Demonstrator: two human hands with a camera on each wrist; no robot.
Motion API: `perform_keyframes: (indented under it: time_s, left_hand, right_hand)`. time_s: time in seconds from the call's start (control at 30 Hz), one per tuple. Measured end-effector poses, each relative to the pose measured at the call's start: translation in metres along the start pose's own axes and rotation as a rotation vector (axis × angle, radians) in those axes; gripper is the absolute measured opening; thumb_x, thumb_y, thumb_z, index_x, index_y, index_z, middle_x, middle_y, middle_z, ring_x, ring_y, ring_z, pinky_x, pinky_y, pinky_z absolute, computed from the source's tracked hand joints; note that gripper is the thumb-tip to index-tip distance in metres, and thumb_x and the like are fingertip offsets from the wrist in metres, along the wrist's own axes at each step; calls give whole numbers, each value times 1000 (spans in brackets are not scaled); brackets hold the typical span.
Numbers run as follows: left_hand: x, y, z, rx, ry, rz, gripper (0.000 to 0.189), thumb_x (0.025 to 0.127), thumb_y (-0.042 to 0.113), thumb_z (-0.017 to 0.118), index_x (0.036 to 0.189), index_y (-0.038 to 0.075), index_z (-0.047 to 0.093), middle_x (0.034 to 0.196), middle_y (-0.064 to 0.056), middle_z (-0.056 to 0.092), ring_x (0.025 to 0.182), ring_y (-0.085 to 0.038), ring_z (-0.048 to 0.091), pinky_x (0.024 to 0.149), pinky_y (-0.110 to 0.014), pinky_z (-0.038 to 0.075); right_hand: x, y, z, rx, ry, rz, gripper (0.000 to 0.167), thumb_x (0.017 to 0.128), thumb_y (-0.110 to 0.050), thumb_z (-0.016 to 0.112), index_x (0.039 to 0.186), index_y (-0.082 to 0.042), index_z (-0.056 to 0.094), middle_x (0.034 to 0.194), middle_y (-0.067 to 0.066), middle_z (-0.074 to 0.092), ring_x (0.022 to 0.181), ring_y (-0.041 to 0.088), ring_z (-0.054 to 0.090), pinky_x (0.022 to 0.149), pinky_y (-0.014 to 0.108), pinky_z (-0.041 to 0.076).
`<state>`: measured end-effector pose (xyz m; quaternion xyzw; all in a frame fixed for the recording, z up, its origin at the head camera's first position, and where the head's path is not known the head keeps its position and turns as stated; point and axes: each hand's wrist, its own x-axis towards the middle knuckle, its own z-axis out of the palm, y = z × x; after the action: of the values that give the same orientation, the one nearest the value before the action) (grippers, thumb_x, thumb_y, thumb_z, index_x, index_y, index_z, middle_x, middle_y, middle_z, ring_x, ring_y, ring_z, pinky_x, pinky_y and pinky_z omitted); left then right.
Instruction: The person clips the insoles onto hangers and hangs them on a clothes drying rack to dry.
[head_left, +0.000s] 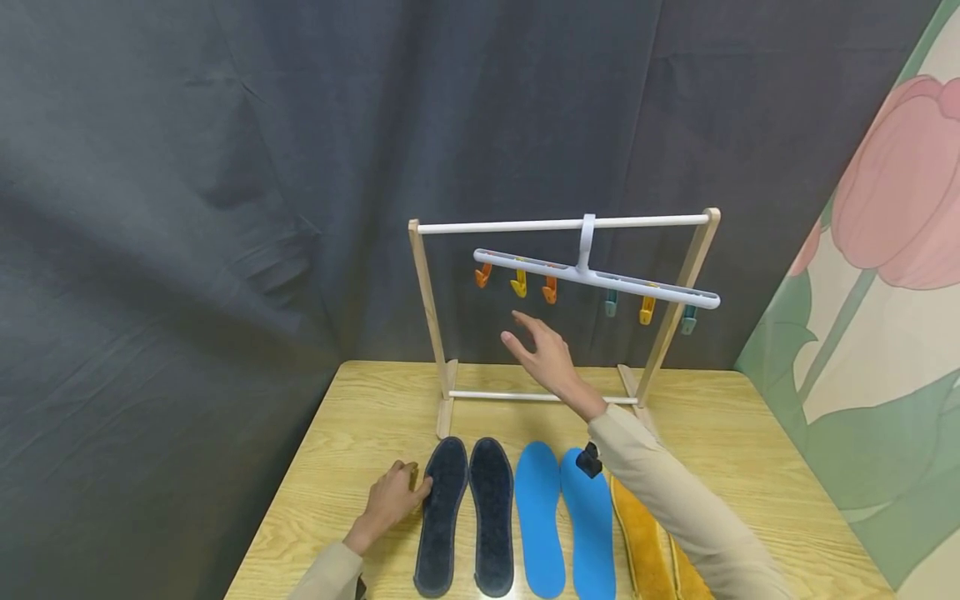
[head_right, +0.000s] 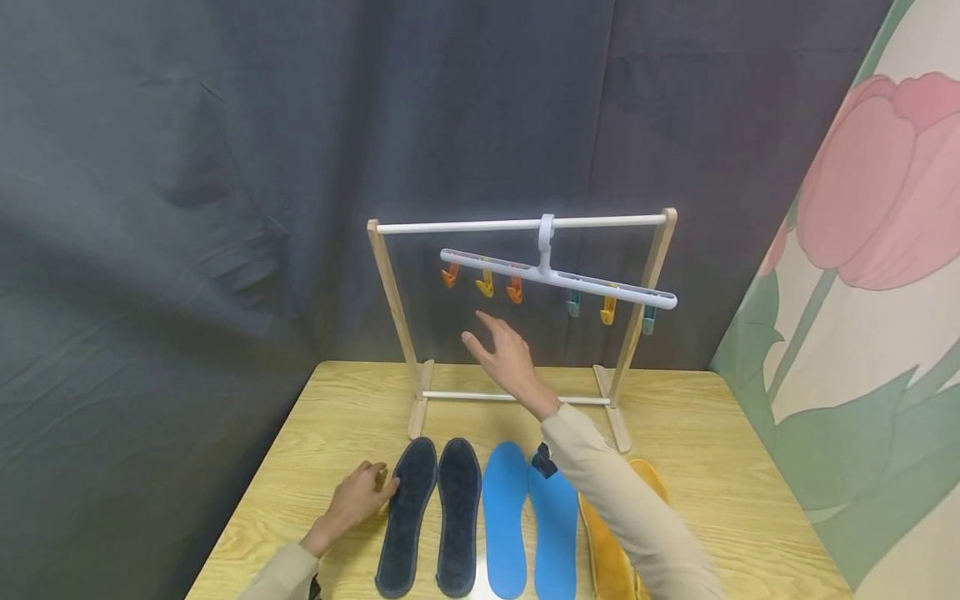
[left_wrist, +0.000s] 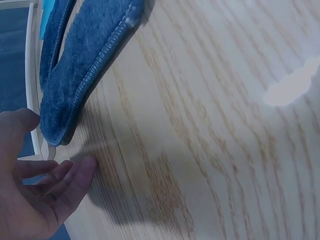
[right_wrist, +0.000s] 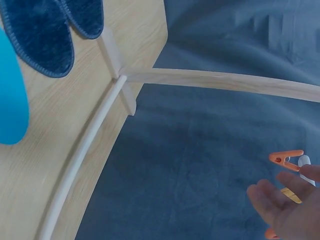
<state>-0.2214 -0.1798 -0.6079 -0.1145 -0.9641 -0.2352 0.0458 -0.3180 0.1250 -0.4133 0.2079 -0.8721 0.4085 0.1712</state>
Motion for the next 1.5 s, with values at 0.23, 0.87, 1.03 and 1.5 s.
perform_keyframes:
  time_s: [0.23,0.87,1.03,1.5]
  left_hand:
    - [0,1,1,-10,-1,22,51,93,32,67,117,-13,62,94,-18,61,58,-12,48,45,-25,44]
    - [-1,-1,5,-14,-17,48,39,93,31,69,101,-6,66,79,-6,52,55,-11,43,43,-25,37]
    - [-1,1,6,-19,-19,61,36,92,30,70,97,-5,66,79,-6,51,55,-11,41,43,-25,35]
    - [2,0,9,-14,-24,68,34,93,33,70,93,-1,65,76,-2,47,54,-10,40,43,-23,34]
  right_hand:
    - [8,-5,4,30,17,21,55,101,-36,58,147,-7,47,140,17,54,115,35,60,94,49,50]
    - [26,-16,11,183,14,85,56,102,-34,56,149,-7,43,149,16,46,122,38,56,96,52,49]
    - [34,-16,14,175,16,110,58,102,-37,55,150,-7,42,149,15,46,122,36,56,95,50,49]
    - [56,-21,17,200,31,136,61,102,-38,55,152,-8,38,152,13,41,122,36,55,96,49,48]
